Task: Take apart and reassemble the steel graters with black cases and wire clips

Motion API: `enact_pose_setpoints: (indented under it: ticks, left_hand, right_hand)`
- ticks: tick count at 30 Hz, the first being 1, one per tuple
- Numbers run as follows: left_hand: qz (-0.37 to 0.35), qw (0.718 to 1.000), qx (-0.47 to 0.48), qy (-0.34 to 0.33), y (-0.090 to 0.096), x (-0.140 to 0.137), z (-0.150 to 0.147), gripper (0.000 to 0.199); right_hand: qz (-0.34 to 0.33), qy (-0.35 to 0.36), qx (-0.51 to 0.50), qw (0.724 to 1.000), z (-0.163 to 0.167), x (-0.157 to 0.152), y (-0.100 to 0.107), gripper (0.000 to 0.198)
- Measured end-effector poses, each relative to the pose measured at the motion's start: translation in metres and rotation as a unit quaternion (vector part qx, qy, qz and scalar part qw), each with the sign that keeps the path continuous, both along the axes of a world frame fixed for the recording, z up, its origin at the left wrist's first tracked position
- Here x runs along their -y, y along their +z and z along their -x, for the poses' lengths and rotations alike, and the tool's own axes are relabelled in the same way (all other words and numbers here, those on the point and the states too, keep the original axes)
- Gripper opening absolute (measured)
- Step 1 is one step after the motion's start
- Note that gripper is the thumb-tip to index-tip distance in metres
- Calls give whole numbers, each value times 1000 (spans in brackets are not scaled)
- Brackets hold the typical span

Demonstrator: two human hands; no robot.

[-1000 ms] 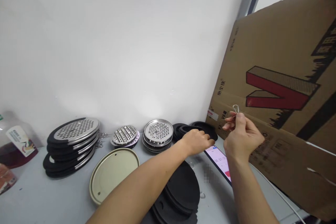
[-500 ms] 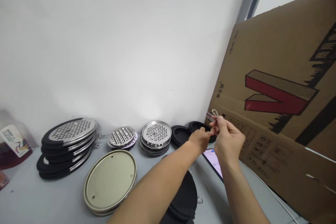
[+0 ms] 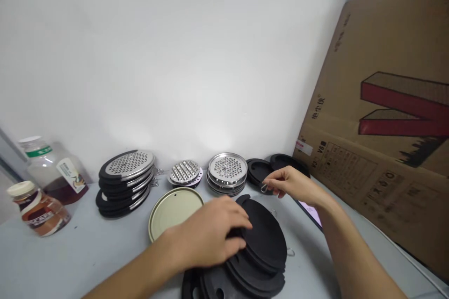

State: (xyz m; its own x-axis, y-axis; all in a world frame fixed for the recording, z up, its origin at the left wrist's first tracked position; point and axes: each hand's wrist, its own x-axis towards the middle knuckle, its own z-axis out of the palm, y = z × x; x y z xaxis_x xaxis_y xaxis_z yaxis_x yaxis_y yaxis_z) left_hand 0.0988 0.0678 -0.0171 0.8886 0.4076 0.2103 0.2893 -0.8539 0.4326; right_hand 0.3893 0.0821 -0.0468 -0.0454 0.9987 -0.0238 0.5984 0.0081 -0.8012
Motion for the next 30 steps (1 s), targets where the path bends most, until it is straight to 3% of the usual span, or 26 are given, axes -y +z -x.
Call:
enact_pose_setpoints:
  ticks: [3,6,12,15,17,19,20,22,26,28,30]
  left_hand:
    - [-11,998,-42,-53,-17,18,-2,46]
    - [-25,995,-63,-71,-24,14,-10,48]
    - [-10,999,36,-19,-3,4,-7,50]
    - [11,986,147,73,16,3,2,36]
    - [68,960,214,165,28,2,10,25]
    - [164,920,265,237,37,0,19,27]
    - [213,897,289,256,39,-1,23,32]
    - [305,852,335,261,38,-2,33,39]
    - [474,763,362,249,26,-5,57,51]
    - [522,755,319,237,20,-8,70,55]
    - [525,784,254,213,18,-11,82,55]
  right_hand:
    - [52,23,73,996,-8,-7,-12,20]
    - [96,33,111,989,-8,-13,-24,12]
    - [169,71,90,979,7,-11,-28,14]
    - [123,56,77,988,14,-5,-12,20]
    - [39,32,37,998,23,2,4,28]
    - [-59,45,-90,993,37,11,17,41]
    - [-95,74,-175,977,47,16,21,45]
    - [-136,122,-281,942,67,26,24,48]
    - [-203,96,-207,952,100,42,17,38]
    - [-197,133,-182,954,108,47,13,31]
    - [-189,174,-165,952,113,51,12,32]
